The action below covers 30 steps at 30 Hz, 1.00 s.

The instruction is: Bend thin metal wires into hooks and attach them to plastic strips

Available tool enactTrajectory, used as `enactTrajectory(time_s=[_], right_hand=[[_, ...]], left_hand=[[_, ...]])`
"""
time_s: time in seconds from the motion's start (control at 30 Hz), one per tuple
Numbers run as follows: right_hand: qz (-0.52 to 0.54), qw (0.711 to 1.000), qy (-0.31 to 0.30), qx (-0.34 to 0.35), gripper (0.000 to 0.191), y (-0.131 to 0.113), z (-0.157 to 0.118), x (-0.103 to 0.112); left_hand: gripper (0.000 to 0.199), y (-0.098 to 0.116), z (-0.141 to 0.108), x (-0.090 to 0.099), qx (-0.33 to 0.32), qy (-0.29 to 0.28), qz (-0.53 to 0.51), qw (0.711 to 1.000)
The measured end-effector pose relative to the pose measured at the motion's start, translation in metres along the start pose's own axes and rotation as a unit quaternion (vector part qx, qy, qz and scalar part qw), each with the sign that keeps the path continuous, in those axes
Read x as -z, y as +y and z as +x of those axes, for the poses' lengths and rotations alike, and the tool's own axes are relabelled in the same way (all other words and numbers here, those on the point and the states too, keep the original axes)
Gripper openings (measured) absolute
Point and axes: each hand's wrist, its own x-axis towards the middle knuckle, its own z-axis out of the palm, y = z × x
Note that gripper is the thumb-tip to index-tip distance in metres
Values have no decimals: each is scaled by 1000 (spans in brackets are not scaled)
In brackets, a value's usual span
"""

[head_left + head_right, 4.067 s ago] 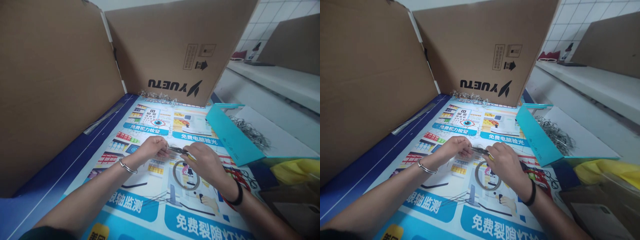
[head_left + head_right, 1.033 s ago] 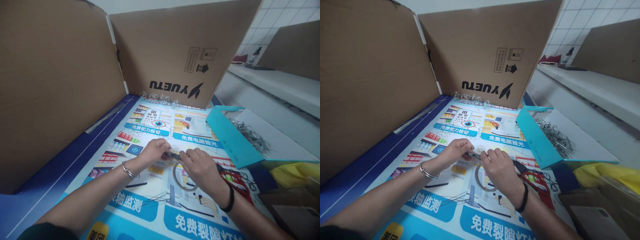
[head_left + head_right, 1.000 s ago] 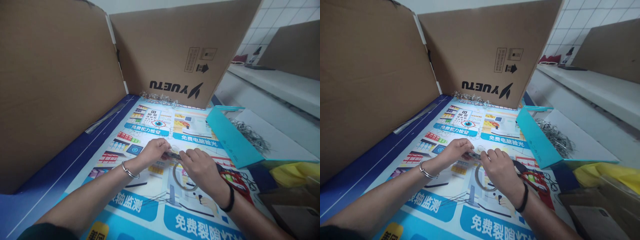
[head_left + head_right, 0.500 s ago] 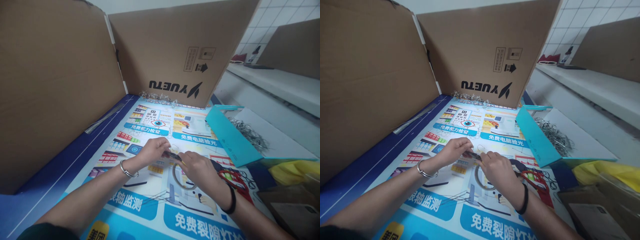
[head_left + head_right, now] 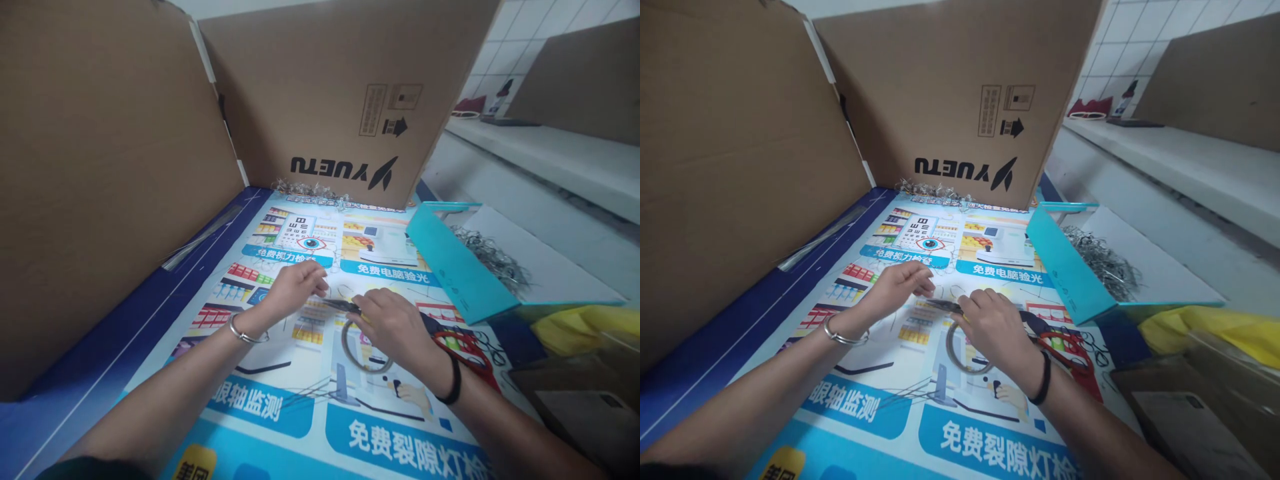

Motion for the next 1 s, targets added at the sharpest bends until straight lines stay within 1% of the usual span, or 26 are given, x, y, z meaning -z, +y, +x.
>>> enactTrajectory(time_s=[0.03,0.1,0.17,0.27,0.4,0.53,0.63,0.7,0.8,0.87,0.93,1.0], right_hand=[[5,1000,20,3,21,3,0,-1],[23,998,61,-3,21,8,0,-3],[40,995,89,-15,22,14,0,-7],[51,994,97,-28,22,19,-1,-11],[52,994,95,-35,23,20,-1,-14],[52,993,97,-42,23,20,-1,-14],[53,993,98,-43,22,21,-2,-14],[53,993,97,-41,21,21,-2,-15],[53,993,96,-38,22,22,-2,-16],[55,993,96,-38,23,22,-2,-17],[58,993,97,-38,22,23,-2,-18],[59,992,101,-35,22,24,-3,-19]], left_hand=[[23,-3,4,5,16,18,-3,1000],[22,-10,12,16,31,42,29,998],[22,-16,18,26,20,42,99,994],[25,-25,23,31,-3,26,187,982],[20,-33,24,22,-15,1,226,974],[13,-41,25,10,-25,-3,252,967],[11,-43,26,7,-33,-4,273,961],[12,-41,26,8,-39,-3,282,959],[14,-34,24,18,-49,-8,293,955],[16,-28,22,30,-51,-29,313,948],[17,-22,19,43,-40,-71,352,932],[18,-17,16,53,-20,-102,399,911]])
